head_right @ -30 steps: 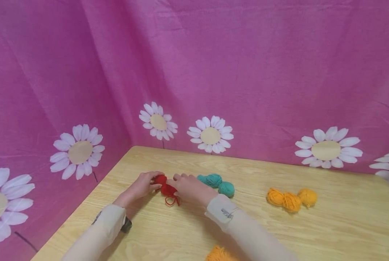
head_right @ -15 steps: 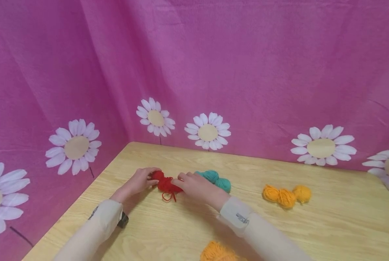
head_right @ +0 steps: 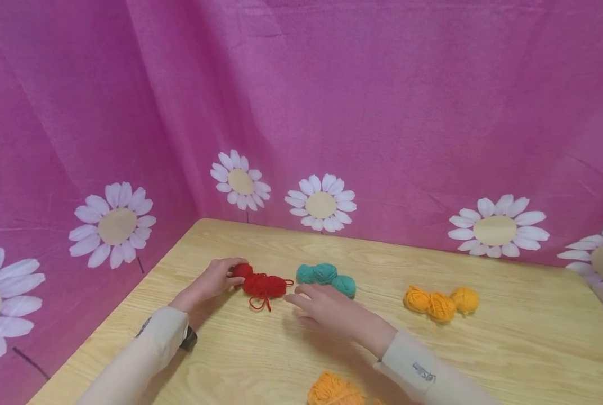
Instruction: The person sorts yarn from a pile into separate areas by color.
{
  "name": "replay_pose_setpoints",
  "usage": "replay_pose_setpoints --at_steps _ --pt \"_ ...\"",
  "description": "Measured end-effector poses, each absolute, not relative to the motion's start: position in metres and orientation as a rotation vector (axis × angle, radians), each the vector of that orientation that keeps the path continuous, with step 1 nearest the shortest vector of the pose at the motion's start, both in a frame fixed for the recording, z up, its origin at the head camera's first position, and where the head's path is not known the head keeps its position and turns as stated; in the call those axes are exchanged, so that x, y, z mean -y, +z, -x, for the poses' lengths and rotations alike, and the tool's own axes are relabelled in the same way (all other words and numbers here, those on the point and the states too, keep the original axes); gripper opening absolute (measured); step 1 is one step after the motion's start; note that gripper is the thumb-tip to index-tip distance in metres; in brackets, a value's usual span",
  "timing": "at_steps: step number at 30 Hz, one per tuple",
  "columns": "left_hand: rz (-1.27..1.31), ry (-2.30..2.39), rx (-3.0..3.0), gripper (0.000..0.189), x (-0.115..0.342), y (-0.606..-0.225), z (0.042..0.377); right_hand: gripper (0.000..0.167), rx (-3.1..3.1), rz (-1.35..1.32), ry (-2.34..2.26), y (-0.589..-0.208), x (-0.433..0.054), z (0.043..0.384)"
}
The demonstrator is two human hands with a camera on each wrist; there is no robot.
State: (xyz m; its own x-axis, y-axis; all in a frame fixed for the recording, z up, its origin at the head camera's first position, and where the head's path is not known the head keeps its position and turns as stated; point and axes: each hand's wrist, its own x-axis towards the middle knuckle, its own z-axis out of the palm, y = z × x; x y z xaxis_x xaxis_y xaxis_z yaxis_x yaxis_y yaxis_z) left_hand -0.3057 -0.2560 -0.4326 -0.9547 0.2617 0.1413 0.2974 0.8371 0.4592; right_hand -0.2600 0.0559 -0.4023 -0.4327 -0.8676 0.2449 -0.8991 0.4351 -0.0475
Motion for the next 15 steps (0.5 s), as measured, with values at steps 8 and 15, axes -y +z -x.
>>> replay_pose_setpoints --at_steps 8,15 --pt "0.461 -0.722 2.944 0.036 0.254 -0.43 0.307 0.039 2.479 -1.519 0.313 -0.407 -0.089 0.242" --pt "0.459 -0.753 2.936 0.035 0.253 -0.432 0.305 0.038 2.391 -1.501 0.33 -0.412 -0.116 0.228"
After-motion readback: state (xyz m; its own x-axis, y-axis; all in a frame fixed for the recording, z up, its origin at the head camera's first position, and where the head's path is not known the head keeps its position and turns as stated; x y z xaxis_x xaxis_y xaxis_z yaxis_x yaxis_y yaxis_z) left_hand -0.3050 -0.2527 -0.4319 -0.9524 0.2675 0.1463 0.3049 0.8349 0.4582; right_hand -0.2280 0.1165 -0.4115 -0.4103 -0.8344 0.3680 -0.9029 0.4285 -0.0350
